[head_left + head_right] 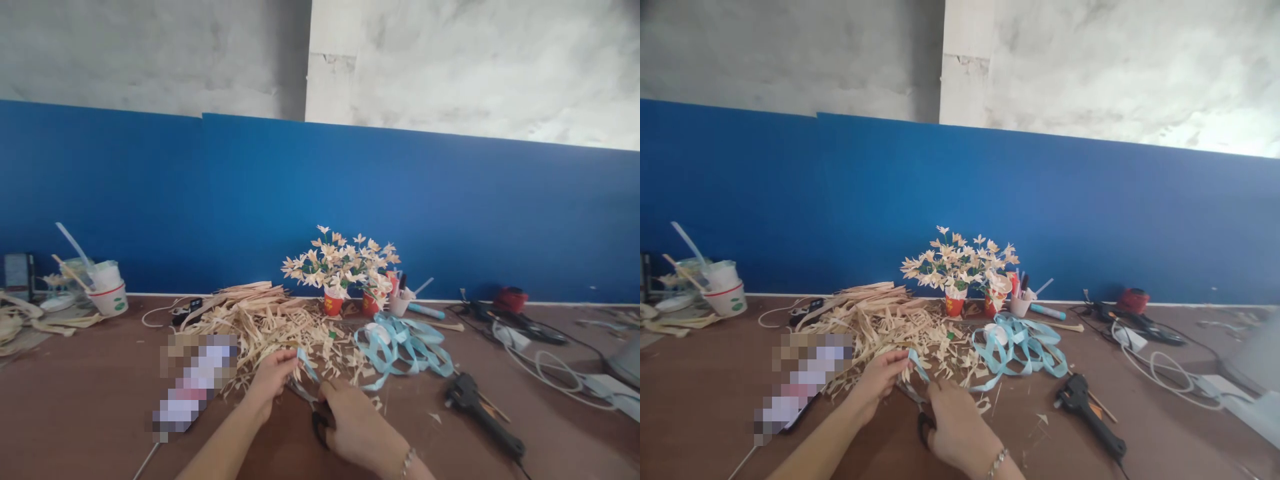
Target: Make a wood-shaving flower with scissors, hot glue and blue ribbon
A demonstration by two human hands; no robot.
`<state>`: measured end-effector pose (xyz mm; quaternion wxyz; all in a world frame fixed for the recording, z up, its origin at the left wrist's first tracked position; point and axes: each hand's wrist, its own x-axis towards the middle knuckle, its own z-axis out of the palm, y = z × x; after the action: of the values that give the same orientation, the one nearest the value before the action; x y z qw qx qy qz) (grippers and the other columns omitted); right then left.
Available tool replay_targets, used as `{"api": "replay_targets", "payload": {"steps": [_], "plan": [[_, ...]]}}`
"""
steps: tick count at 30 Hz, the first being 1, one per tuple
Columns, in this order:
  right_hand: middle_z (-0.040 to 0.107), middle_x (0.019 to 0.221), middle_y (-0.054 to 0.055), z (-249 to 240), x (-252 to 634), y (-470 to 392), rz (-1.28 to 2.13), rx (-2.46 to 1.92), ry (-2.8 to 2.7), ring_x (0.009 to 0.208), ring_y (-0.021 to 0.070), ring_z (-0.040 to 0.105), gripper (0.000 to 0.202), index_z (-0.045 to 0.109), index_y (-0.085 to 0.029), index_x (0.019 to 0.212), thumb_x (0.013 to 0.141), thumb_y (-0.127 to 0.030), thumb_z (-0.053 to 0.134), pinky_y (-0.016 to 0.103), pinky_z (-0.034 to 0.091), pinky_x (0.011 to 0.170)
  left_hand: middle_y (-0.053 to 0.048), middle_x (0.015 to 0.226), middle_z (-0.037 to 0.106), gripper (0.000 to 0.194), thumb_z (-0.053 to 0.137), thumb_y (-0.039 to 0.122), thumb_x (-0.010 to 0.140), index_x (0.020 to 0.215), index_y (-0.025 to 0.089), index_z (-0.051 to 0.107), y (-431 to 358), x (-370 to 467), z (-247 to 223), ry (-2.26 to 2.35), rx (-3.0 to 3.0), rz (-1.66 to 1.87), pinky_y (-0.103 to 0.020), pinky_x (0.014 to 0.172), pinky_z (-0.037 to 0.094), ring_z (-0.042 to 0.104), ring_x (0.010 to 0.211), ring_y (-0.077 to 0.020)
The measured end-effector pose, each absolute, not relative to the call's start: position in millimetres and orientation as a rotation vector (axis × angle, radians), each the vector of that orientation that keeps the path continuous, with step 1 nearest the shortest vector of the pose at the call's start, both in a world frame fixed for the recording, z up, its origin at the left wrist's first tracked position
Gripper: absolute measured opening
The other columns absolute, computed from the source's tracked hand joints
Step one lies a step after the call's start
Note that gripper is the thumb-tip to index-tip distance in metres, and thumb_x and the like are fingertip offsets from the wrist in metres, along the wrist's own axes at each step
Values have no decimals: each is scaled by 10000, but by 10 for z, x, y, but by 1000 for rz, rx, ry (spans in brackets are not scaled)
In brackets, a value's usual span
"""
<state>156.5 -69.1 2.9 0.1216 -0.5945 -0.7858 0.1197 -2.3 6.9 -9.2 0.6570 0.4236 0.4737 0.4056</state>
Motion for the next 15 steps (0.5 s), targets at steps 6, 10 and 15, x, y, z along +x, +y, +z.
{"api": "replay_targets", "payload": {"steps": [6, 10, 15], "plan": [[613, 947, 117, 43, 1489, -678, 202, -1942, -2327, 839, 233, 575, 411, 570, -146, 922, 550, -7, 461, 281, 364, 689, 81, 422, 456, 256, 689, 330, 579, 717, 128, 613, 95, -51, -53, 1059, 1011, 917, -172, 363, 55, 204, 314, -5], [637, 859, 51, 6, 1664, -601, 432, -1776, -2205, 792, 188, 571, 343, 599, -185, 891, 593, -63, 480, 245, 367, 670, 115, 390, 330, 290, 680, 375, 584, 701, 125, 594, 143, -100, -94, 1019, 996, 915, -165, 365, 28, 155, 318, 0], [637, 762, -2, -135, 1916, -473, 907, -1624, -1983, 669, 144, 542, 407, 632, -202, 951, 547, -159, 638, 194, 372, 555, 85, 520, 429, 290, 710, 322, 570, 741, 126, 582, 161, -160, -100, 882, 870, 937, -146, 347, 31, 190, 342, 16]]}}
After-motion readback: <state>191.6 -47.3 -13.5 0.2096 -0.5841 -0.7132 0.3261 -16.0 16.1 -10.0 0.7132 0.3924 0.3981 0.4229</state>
